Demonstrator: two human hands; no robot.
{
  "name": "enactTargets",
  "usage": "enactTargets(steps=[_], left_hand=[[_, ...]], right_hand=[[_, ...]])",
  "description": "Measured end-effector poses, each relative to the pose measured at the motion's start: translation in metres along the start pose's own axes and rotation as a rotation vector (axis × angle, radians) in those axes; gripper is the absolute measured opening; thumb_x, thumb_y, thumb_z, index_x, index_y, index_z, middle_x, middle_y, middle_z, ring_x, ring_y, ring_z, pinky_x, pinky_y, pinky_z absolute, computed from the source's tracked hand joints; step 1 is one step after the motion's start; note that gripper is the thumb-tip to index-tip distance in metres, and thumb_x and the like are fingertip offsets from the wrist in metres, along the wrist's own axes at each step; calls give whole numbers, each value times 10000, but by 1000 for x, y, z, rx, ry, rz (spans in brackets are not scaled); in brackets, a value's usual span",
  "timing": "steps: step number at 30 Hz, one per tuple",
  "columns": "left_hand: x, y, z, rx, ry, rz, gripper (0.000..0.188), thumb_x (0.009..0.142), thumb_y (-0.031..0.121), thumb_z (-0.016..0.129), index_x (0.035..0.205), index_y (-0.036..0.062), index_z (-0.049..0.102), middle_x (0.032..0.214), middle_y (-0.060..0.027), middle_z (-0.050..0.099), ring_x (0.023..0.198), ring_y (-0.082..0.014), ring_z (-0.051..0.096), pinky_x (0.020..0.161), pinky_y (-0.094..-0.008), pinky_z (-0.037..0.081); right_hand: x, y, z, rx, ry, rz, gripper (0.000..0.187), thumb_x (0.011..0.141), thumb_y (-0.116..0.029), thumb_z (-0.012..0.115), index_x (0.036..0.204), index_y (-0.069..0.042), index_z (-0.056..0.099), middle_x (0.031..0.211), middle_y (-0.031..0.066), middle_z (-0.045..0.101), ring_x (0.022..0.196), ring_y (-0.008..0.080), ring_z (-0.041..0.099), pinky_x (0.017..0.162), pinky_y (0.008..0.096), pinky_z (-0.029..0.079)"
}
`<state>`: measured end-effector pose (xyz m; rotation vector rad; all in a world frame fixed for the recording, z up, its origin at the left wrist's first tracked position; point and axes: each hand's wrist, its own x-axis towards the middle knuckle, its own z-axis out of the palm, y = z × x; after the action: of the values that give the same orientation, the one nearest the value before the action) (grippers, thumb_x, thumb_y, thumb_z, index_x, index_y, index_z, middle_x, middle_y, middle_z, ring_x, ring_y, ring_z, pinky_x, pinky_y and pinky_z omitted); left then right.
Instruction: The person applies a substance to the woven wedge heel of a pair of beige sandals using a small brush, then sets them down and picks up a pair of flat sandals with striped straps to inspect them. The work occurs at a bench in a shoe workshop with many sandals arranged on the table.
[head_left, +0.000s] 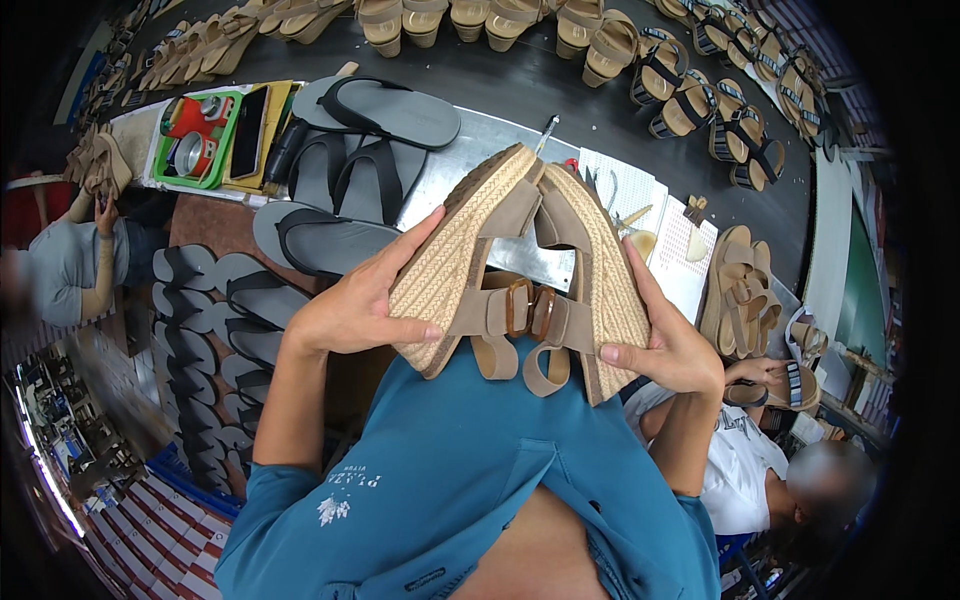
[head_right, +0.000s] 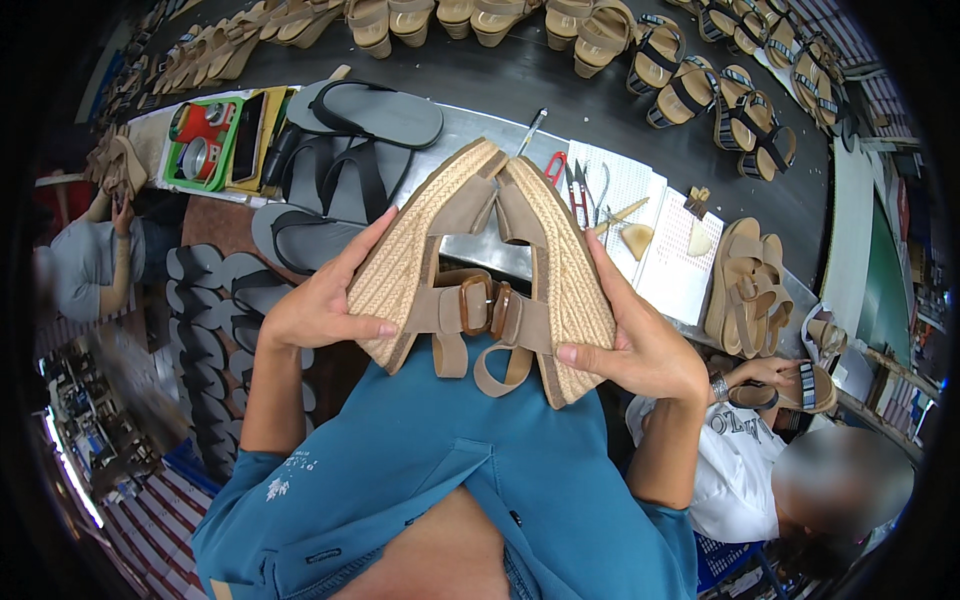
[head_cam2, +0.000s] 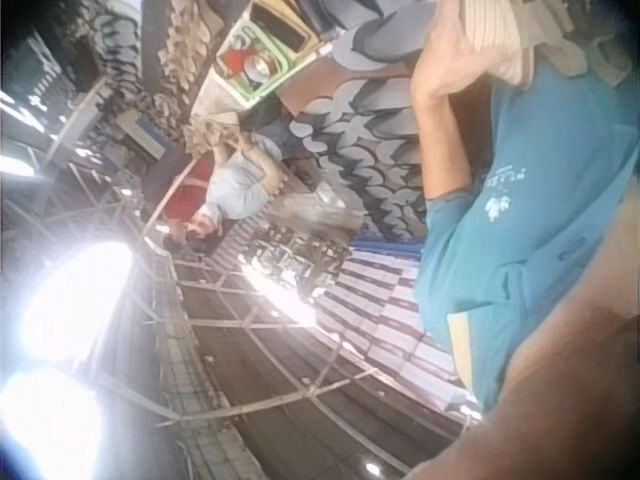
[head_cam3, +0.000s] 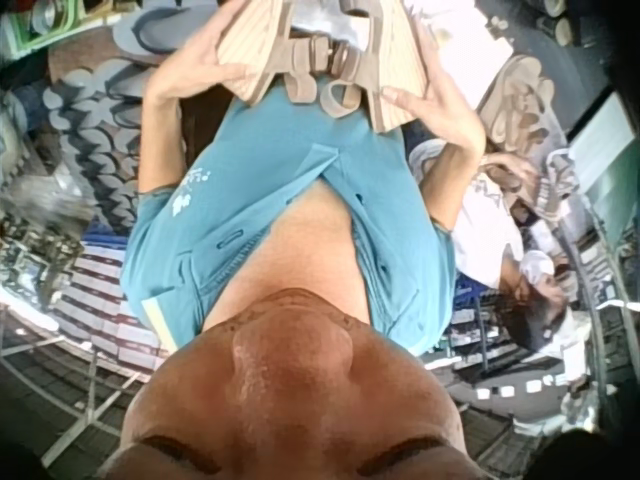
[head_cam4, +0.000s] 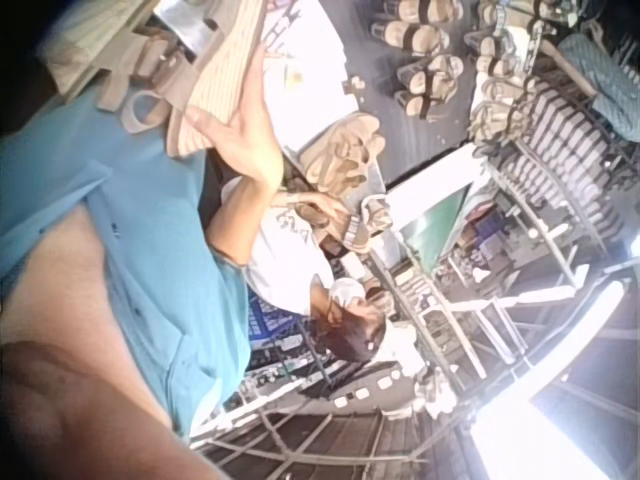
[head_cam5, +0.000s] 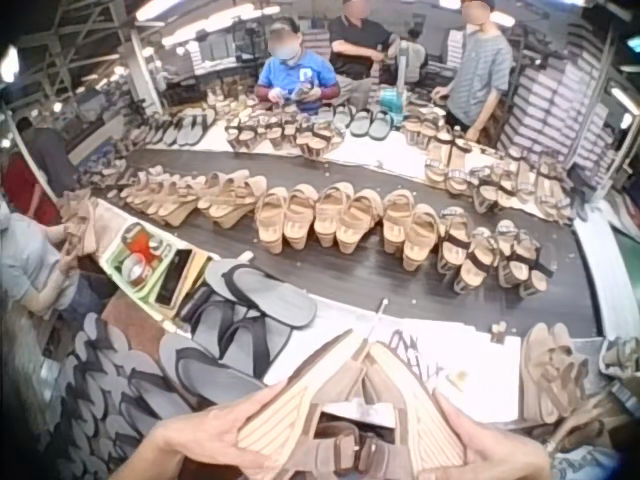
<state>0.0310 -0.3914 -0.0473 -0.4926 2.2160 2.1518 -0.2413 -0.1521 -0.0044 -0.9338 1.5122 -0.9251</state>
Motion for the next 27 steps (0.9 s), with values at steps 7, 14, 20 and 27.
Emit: enactTargets(steps=[7, 14, 20, 27], left_hand=[[-2, -3, 1, -242, 259, -56, 832, 882, 110, 685, 1566, 26, 219, 1525, -153, 389, 1376, -233, 412, 1144, -334, 301], [35, 32, -42, -610, 703, 370, 757, 953, 193, 531, 1575, 56, 124, 1567, -176, 300, 1428, -308, 357, 1181, -454, 306], [113, 51, -57, -498, 686, 522, 740, 972, 93, 582, 1569, 136, 147, 1420, -121, 461, 1271, -233, 510, 1073, -412, 430], [135, 37, -28, -427, 623, 312, 761, 967, 133, 602, 1569, 71, 141, 1363, -160, 507, 1214, -210, 553, 995, -341, 490]], right_hand=[[2, 5, 5, 64, 152, 3, 821, 938, -170, 663, 1566, 14, 167, 1552, 207, 340, 1423, 240, 324, 1155, 336, 256], [31, -6, 35, 53, 317, -197, 726, 1015, -211, 530, 1568, 13, 116, 1607, 239, 208, 1486, 296, 231, 1192, 370, 216], [55, -3, 79, -19, 10, -400, 756, 1029, -296, 501, 1572, -4, 65, 1606, 276, 147, 1500, 361, 181, 1215, 381, 167], [37, 22, 58, 180, -185, -194, 700, 1034, -276, 507, 1569, -3, 149, 1518, 254, 377, 1410, 315, 383, 1161, 384, 285]])
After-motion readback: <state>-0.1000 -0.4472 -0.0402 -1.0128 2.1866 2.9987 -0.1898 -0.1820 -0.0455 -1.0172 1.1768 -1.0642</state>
